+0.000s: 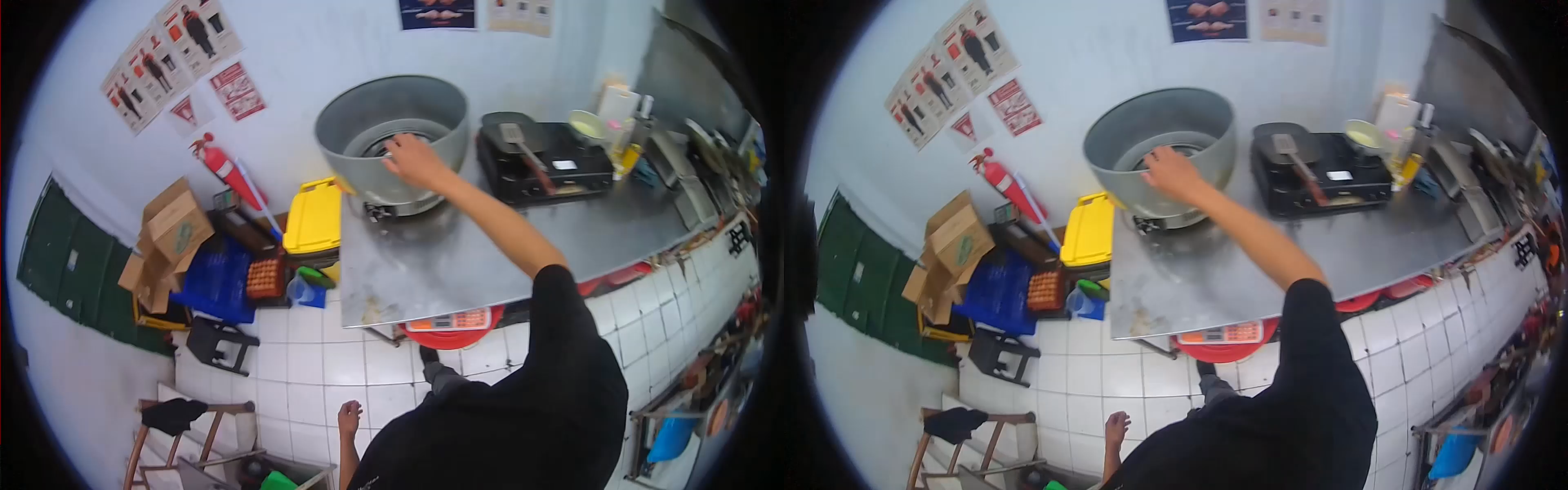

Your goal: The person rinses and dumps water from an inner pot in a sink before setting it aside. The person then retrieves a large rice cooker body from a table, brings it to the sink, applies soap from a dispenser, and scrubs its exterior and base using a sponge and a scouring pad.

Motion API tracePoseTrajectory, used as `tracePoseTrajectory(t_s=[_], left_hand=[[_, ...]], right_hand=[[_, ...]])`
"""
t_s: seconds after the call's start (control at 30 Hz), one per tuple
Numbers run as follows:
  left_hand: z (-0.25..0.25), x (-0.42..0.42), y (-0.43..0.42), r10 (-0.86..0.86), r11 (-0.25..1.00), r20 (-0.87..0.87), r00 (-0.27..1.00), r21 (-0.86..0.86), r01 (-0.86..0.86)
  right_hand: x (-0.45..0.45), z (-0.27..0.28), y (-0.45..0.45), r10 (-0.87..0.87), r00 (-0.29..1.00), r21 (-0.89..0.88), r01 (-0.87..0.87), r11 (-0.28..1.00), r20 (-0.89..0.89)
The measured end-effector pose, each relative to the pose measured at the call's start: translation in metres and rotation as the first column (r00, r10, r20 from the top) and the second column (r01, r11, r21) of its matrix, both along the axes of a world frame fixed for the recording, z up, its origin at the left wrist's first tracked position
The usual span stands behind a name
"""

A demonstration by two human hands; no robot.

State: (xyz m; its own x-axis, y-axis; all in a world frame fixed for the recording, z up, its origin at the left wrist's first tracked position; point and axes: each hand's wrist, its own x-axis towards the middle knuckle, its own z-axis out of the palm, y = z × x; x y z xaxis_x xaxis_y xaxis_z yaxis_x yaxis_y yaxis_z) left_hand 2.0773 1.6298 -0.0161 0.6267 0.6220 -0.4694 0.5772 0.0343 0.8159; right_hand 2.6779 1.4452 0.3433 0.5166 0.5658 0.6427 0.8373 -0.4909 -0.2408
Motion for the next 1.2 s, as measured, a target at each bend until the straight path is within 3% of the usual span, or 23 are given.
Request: tracePoseTrajectory(t_s=[0.07, 0.1, 0.17, 0.2, 0.23, 0.33, 0.5, 0.7, 0.87, 0.97, 1.03, 1.1, 1.13, 1.2], left_hand=[[-0.006, 0.02, 0.014, 0.135, 0.99, -0.007, 0.991, -0.042, -0.136], [-0.004, -0.003, 0.023, 0.235, 0.966, -0.065, 0.97, -0.1, -0.24], [0.003, -0.011, 0.024, 0.169, 0.982, -0.182, 0.969, -0.047, -0.181], [-0.056, -0.044, 0.038, 0.034, 0.999, -0.222, 0.974, 0.041, -0.025], [-0.054, -0.043, 0.039, -0.088, 0.983, -0.268, 0.959, 0.133, 0.127], [-0.061, -0.034, 0.027, 0.017, 0.993, -0.414, 0.91, -0.101, -0.065], [-0.053, 0.003, 0.067, 0.031, 0.979, -0.376, 0.926, -0.175, -0.104], [-0.041, 0.102, 0.172, 0.048, 0.984, -0.193, 0.98, -0.161, -0.079], [-0.035, 0.219, 0.262, -0.041, 0.997, 0.03, 0.999, -0.06, 0.043], [0.022, 0.318, 0.287, 0.01, 0.99, 0.147, 0.989, -0.144, 0.012], [0.051, 0.392, 0.276, -0.015, 0.934, 0.399, 0.917, -0.321, 0.155], [0.12, 0.461, 0.244, -0.12, 0.849, 0.554, 0.824, -0.373, 0.374], [0.165, 0.488, 0.232, -0.22, 0.766, 0.606, 0.765, -0.379, 0.52], [0.218, 0.531, 0.2, -0.145, 0.579, 0.713, 0.686, -0.502, 0.643]], right_hand=[[0.049, -0.008, 0.013, -0.008, 0.954, -0.096, 0.039, 0.995, 0.301], [0.046, -0.02, 0.016, -0.008, 0.963, -0.083, 0.031, 0.996, 0.27], [0.053, -0.013, 0.019, -0.011, 0.962, -0.264, 0.085, 0.961, 0.271], [0.054, -0.013, 0.02, -0.003, 0.964, -0.269, 0.077, 0.96, 0.264], [0.053, -0.016, 0.017, 0.037, 0.966, -0.245, 0.027, 0.969, 0.255], [0.058, -0.005, 0.012, 0.066, 0.973, -0.231, -0.013, 0.973, 0.223], [0.062, -0.009, 0.016, 0.024, 0.982, -0.224, 0.019, 0.974, 0.189], [0.082, 0.024, 0.031, -0.067, 0.903, -0.096, 0.119, 0.988, 0.425], [0.096, 0.09, 0.053, -0.209, 0.886, -0.075, 0.262, 0.962, 0.413], [0.113, 0.12, 0.07, -0.303, 0.896, -0.057, 0.338, 0.939, 0.325], [0.127, 0.141, 0.074, -0.361, 0.886, -0.05, 0.391, 0.919, 0.292], [0.138, 0.161, 0.081, -0.376, 0.894, -0.086, 0.406, 0.91, 0.243], [0.129, 0.17, 0.091, -0.374, 0.889, -0.054, 0.4, 0.915, 0.263], [0.11, 0.184, 0.108, -0.396, 0.874, -0.046, 0.424, 0.904, 0.282]])
